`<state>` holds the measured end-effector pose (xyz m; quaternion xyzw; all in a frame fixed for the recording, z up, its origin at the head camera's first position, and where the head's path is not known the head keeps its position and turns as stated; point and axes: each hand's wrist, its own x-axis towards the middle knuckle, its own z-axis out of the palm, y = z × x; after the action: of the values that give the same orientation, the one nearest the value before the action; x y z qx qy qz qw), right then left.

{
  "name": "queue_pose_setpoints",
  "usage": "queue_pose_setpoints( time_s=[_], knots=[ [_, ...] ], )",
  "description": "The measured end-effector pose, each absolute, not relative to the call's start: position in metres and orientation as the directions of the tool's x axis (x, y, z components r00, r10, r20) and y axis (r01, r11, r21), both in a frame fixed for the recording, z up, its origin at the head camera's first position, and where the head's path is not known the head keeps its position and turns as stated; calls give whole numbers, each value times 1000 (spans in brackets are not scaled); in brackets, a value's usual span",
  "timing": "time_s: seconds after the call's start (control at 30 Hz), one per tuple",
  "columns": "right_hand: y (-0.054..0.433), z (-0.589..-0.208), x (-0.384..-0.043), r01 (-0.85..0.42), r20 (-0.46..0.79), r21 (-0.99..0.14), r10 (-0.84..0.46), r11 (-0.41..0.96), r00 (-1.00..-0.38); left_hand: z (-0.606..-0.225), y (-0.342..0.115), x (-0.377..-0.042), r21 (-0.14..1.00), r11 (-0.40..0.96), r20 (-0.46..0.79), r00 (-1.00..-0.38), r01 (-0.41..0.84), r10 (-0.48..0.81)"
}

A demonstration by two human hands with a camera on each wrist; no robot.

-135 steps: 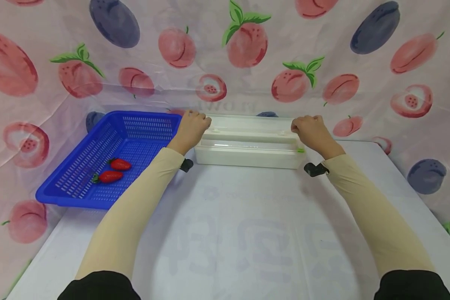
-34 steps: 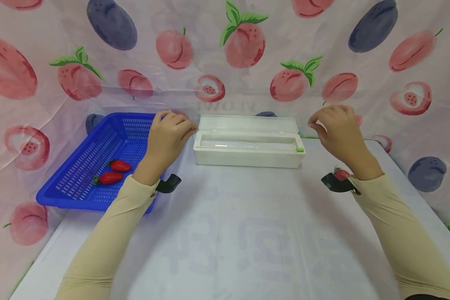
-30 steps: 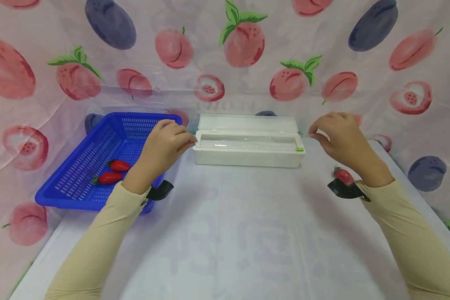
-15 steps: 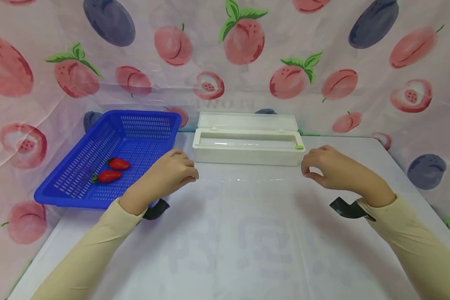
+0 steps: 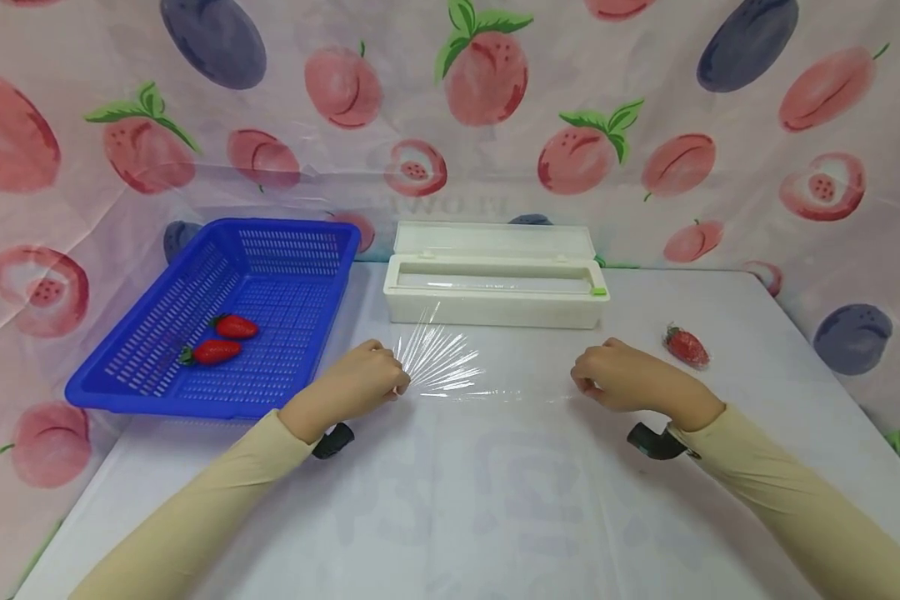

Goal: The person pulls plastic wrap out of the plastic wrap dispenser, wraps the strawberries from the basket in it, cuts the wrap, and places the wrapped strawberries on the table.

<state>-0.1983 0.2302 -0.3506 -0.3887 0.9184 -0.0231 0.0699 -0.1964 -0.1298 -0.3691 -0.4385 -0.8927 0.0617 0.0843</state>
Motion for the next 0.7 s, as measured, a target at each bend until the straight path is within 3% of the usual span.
queue_pose_setpoints(
  time_s=[0.17,0.33,0.5,0.6,0.7],
  knots=[
    [229,-367,-202,-717,-112,-55,-718,695,-687,-378,-123,-198,-265,593,98,-591,760,801],
    [231,-351,-202,-691,-102,-112,-700,714,-707,-366,-122,-193,-279,663,144,-652,695,744],
    [241,-300,-204,-688,71,-119,-685,716,-725,-332,-125,-190,-231,809,425,-691,541,584],
    [245,-273,-209,-656,226,-67,-629,752,-744,-308,-124,-193,-126,887,618,-664,445,421],
    [245,-260,-216,-602,343,-66,-548,796,-762,-290,-118,-200,-60,920,710,-631,388,313]
  ],
)
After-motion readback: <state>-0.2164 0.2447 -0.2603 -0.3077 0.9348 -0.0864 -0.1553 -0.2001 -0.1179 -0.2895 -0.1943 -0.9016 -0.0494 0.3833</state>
